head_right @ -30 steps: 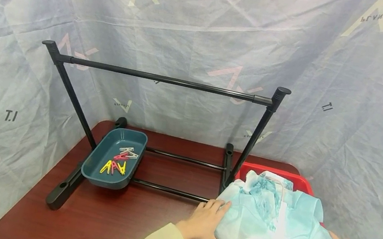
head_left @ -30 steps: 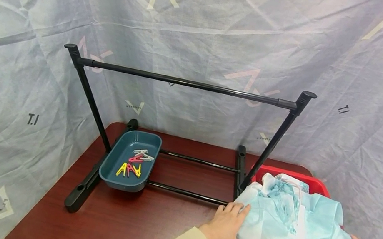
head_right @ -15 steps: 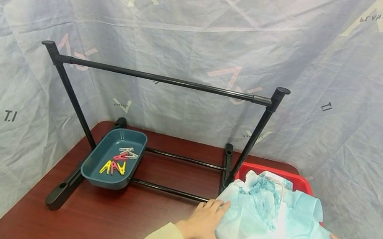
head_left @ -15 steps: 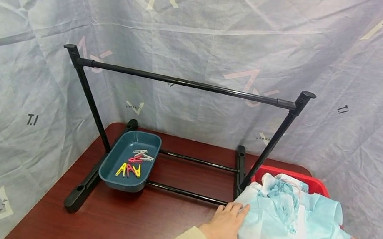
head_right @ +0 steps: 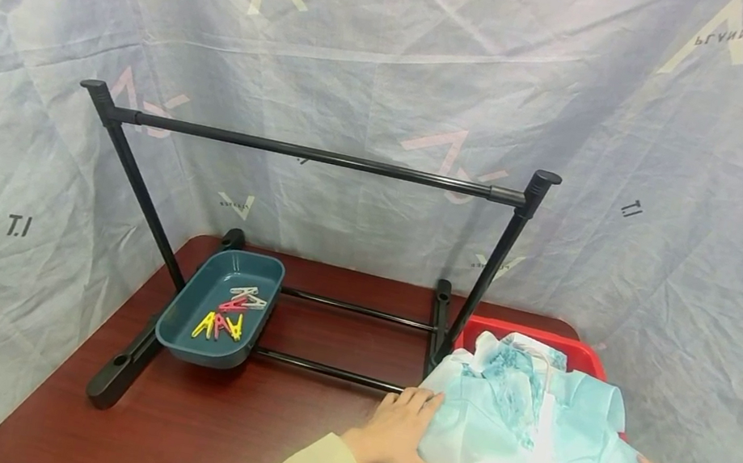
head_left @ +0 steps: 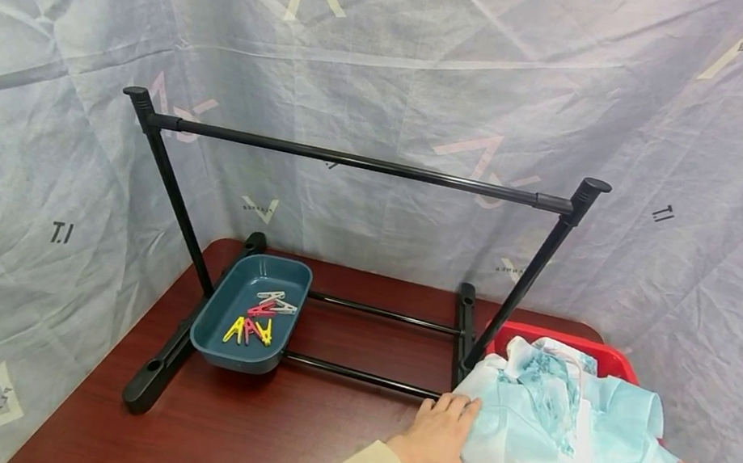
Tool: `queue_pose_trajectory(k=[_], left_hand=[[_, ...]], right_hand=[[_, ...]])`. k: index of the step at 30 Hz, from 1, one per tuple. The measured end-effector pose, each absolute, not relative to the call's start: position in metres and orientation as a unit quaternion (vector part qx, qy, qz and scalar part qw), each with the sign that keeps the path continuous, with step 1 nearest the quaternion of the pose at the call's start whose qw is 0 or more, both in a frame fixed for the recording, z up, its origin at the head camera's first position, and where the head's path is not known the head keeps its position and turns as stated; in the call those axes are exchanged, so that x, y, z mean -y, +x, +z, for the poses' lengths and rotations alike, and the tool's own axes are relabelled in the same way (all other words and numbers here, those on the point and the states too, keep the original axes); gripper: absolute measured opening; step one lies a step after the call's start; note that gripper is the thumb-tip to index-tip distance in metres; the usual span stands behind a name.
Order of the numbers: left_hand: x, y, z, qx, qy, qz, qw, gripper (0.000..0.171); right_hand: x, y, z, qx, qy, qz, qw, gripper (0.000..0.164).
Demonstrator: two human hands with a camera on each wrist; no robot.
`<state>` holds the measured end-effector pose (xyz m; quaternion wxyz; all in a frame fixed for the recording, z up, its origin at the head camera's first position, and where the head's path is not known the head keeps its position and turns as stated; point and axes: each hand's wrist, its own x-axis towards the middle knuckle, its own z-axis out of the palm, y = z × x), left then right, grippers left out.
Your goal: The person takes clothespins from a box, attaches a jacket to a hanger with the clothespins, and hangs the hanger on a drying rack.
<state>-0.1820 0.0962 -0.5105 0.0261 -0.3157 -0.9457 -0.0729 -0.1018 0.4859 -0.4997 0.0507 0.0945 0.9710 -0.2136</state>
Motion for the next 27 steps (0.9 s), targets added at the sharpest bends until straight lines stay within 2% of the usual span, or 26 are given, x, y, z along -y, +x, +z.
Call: queue_pose_trajectory(k=[10, 27], left_hand=[[-0.097, -0.181, -0.51, 0.949, -0.305, -0.068, 0.031, 0.115], [-0.097, -0.181, -0.514, 0.956, -0.285, -0.05, 0.053, 0.11]], right_hand=[[-0.491, -0.105, -0.501, -0.969, 0.079, -0.226, 0.066, 0.104], [-0.497, -0.104, -0.51, -0.978, 0.072, -0.189, 0.051, 0.109]])
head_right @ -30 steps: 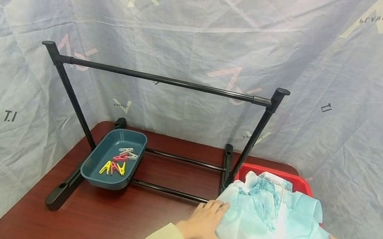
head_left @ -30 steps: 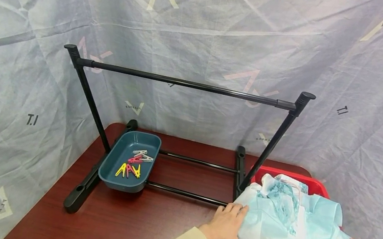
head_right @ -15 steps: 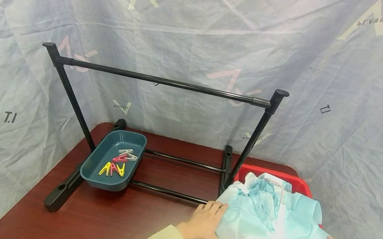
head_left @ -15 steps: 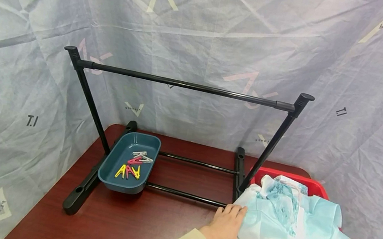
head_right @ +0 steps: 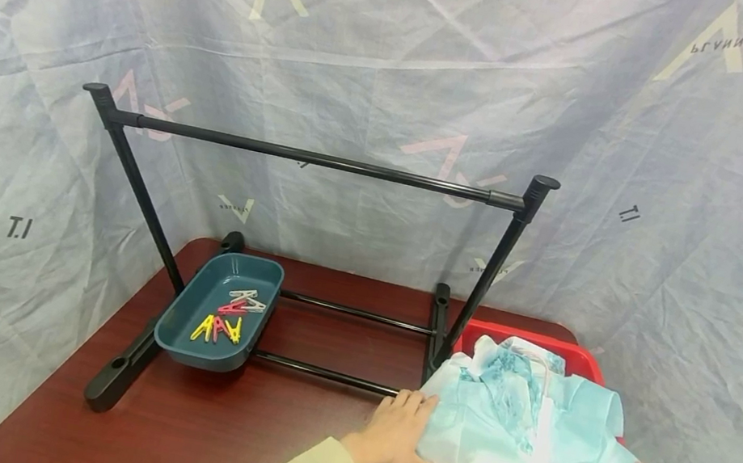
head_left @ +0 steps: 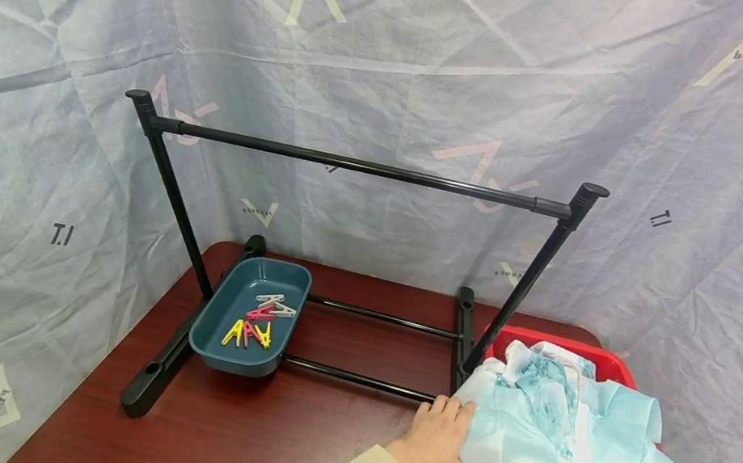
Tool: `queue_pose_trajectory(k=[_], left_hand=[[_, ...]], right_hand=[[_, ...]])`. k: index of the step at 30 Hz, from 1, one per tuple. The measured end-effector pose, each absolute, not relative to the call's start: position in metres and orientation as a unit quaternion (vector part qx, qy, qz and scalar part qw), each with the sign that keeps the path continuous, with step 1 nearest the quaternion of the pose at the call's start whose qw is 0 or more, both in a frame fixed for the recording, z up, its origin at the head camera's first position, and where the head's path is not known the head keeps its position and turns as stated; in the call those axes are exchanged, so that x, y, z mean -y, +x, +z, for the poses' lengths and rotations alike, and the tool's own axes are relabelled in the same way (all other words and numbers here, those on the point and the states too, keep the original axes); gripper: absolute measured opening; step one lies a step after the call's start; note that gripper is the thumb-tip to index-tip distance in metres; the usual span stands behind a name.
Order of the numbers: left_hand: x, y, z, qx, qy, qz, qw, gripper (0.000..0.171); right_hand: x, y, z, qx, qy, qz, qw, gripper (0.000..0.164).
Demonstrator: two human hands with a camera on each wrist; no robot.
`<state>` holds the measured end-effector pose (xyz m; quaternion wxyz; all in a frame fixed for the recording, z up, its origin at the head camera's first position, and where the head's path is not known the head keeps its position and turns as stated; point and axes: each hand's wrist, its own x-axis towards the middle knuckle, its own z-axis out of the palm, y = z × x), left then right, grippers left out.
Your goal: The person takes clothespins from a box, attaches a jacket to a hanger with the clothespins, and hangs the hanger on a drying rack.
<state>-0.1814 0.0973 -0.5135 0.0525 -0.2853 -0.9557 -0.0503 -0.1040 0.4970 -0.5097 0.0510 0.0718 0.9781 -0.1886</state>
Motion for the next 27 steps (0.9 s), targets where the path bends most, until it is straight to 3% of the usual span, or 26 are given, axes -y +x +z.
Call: queue_pose_trajectory(k=[27], left_hand=[[-0.0985, -0.1818, -0.5183, 0.957, -0.28, -0.046, 0.06, 0.106]], right_hand=[[-0.4973, -0.1071, -0.5143, -0.982, 0.078, -0.168, 0.029, 0.11]])
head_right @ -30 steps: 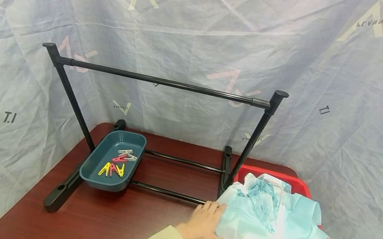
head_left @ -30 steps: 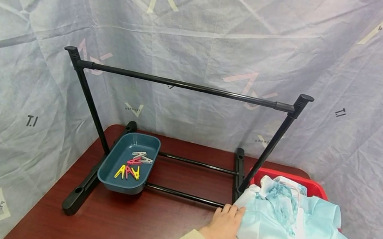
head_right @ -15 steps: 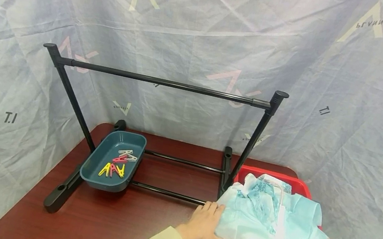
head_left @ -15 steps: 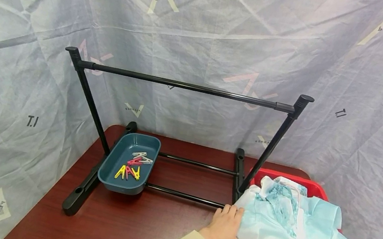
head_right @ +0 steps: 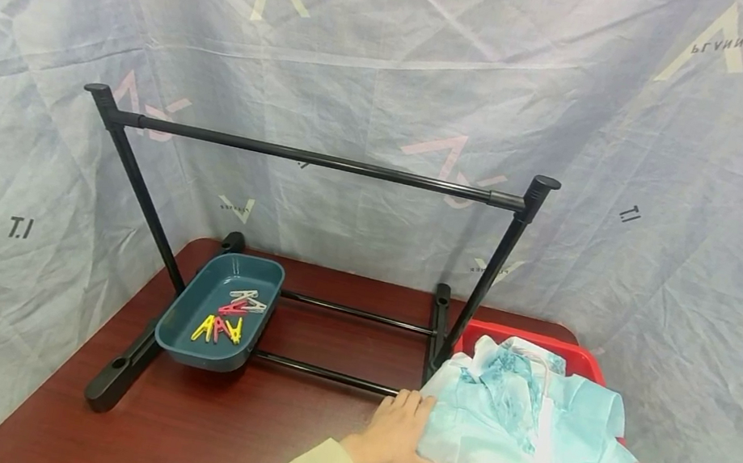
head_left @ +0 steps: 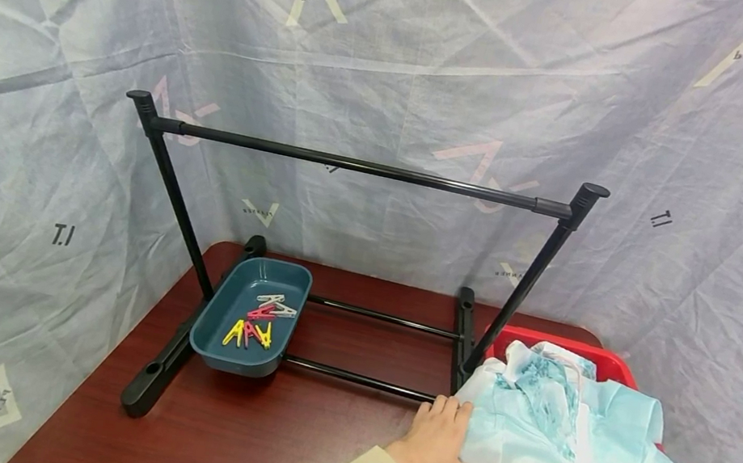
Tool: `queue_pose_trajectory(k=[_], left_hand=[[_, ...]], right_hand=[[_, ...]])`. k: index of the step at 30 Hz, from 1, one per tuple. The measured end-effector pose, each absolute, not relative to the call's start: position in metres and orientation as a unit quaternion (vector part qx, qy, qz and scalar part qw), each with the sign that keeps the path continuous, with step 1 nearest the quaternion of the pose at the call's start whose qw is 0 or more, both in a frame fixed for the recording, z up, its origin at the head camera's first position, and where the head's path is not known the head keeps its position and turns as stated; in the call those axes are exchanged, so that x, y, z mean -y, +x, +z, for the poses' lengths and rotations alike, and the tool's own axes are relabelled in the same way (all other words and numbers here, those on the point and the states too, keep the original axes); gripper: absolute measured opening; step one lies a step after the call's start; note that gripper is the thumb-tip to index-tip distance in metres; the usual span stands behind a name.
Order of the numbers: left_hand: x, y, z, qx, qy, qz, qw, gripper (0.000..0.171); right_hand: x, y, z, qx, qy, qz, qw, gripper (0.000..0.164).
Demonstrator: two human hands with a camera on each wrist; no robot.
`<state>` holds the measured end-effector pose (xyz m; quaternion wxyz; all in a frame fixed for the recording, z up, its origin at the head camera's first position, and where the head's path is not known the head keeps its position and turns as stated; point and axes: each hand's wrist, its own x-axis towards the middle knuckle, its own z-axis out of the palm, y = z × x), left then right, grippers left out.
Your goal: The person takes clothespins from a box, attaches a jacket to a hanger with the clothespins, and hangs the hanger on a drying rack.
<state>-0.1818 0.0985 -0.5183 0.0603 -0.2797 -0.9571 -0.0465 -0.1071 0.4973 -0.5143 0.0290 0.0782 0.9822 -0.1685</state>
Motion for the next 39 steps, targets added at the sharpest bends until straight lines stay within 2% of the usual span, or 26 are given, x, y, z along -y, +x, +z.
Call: queue_pose_trajectory(k=[19, 39], left_hand=[[-0.0976, -0.1828, -0.5186, 0.954, -0.284, -0.064, 0.068, 0.106], [-0.0932, -0.1832, -0.5188, 0.945, -0.303, -0.074, 0.098, 0.102]], right_hand=[[-0.4925, -0.106, -0.5127, -0.981, 0.081, -0.176, 0.01, 0.11], [-0.4887, -0.106, -0.5106, -0.983, 0.079, -0.156, -0.051, 0.109]])
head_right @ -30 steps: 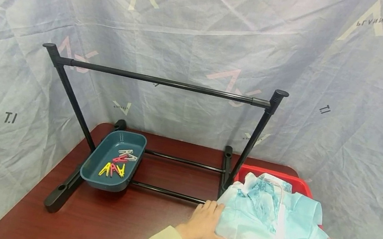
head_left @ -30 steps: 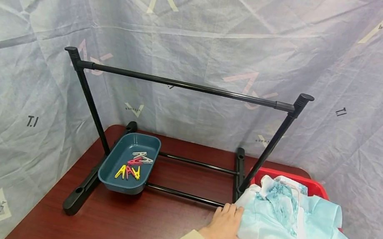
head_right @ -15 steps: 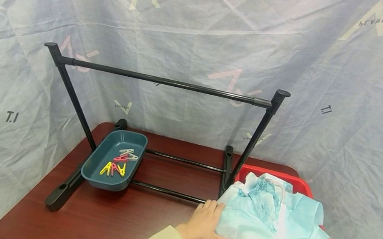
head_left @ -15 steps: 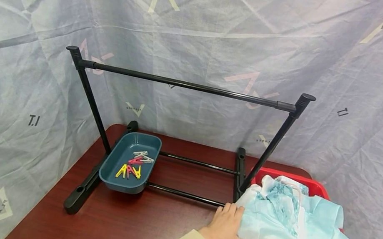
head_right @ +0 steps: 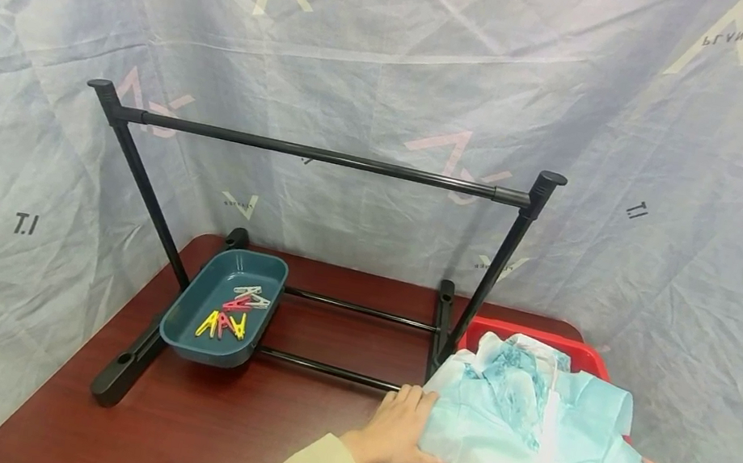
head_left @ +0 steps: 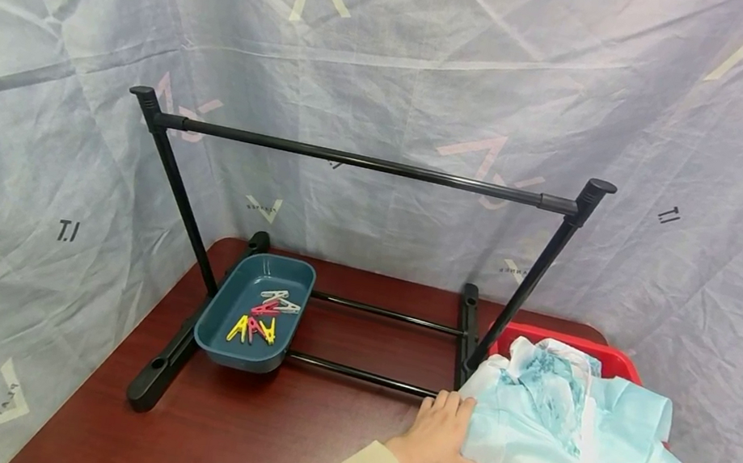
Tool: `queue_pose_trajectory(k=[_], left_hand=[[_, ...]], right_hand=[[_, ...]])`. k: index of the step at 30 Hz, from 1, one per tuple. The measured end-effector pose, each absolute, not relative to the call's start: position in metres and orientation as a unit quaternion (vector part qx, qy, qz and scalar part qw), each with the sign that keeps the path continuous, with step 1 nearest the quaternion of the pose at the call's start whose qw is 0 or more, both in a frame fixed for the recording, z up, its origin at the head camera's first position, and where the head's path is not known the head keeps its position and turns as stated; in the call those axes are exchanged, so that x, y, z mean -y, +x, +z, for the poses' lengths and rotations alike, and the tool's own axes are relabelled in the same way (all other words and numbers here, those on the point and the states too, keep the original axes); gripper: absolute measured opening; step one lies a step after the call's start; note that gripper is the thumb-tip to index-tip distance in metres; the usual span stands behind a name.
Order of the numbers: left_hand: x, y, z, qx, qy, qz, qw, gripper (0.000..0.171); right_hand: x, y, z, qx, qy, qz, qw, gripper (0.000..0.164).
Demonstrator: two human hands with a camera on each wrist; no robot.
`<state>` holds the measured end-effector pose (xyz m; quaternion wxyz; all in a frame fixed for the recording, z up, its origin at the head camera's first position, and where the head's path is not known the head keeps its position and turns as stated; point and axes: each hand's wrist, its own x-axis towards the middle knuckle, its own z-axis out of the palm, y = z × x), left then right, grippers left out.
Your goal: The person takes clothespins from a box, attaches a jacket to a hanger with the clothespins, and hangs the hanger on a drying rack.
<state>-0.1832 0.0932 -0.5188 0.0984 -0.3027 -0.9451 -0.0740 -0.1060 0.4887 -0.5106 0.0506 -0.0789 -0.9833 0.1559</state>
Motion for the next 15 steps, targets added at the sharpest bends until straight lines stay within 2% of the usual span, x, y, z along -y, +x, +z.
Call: queue_pose_trajectory(k=[15], left_hand=[[-0.0914, -0.1835, -0.5165, 0.938, -0.313, -0.093, 0.113, 0.104]], right_hand=[[-0.491, -0.1078, -0.5115, 0.982, -0.084, 0.155, 0.068, 0.111]])
